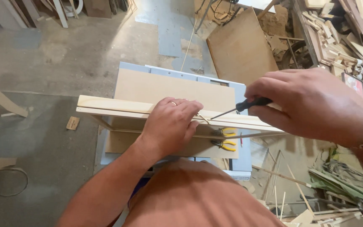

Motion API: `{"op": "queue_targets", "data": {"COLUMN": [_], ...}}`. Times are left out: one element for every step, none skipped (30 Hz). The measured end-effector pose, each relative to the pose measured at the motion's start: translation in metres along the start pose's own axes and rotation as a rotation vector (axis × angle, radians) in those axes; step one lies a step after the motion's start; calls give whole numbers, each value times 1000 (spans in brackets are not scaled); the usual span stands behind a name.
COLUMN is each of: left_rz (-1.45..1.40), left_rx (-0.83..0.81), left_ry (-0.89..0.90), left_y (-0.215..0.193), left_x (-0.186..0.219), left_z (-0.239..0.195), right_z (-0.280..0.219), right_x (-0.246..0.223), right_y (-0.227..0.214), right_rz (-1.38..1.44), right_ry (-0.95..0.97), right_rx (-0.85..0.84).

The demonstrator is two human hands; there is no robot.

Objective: Attaching hardware to a wooden frame using a screwdriver and pliers

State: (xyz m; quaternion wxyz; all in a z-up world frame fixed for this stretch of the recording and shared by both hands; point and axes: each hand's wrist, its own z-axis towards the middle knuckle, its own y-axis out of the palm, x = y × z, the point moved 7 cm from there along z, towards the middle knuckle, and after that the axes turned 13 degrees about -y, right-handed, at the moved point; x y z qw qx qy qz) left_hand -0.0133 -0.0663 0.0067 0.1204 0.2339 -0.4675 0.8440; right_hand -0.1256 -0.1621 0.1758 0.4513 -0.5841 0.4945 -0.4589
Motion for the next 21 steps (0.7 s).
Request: {"op": "queue_targets", "data": {"left_rz": [5,17,30,35,34,35,41,51,61,68,97,127,135,122,110,121,116,111,120,160,200], "left_rx": [1,-25,-51,-52,-42,-32,-34,-33,-32,-34,-56,-78,-79,-80,-82,-84,-102,-119,-121,-124,-126], "left_ry": [1,-12,-26,-23,2,26,29,44,60,63,40,17,20,23,27,31,31,31,35,29,23], "left_y": [1,3,6,3,-1,-5,-4,-4,-3,4,12,20,20,19,19,19,21,23,25,28,31], "left_x": [-1,-2,-4,-4,-1,1,-1,-2,-3,-7,-14,-21,-21,-22,-22,-22,-22,-22,-23,-24,-25], "left_z": [0,1,1,3,4,5,6,7,7,7,8,8,10,11,13,14,16,17,16,15,14], "right_z": [-10,-19,-29,-35,-41,-47,-51,-56,-61,-62,-68,-74,-74,-79,-85,-83,-85,-87,-86,-85,-85], "right_x": [2,2,4,-2,-7,-12,-17,-17,-17,-19,-10,-4,-4,2,6,-2,-7,-15,-15,-18,-22], "right_y": [5,7,9,19,28,38,57,76,95,124,159,196,231,276,321,355,393,432,463,496,529], "right_rz": [-1,105,210,211,287,365,366,404,442,444,631,817,821,928,1033,1040,1257,1473,1480,1454,1428], "right_ry": [-1,-27,-53,-53,-47,-42,-43,29,100,99,269,440,437,596,756,751,865,975,969,980,990], "right_rx": [5,69,135,140,170,201,208,235,262,269,288,307,314,288,260,269,441,617,624,560,496]}}
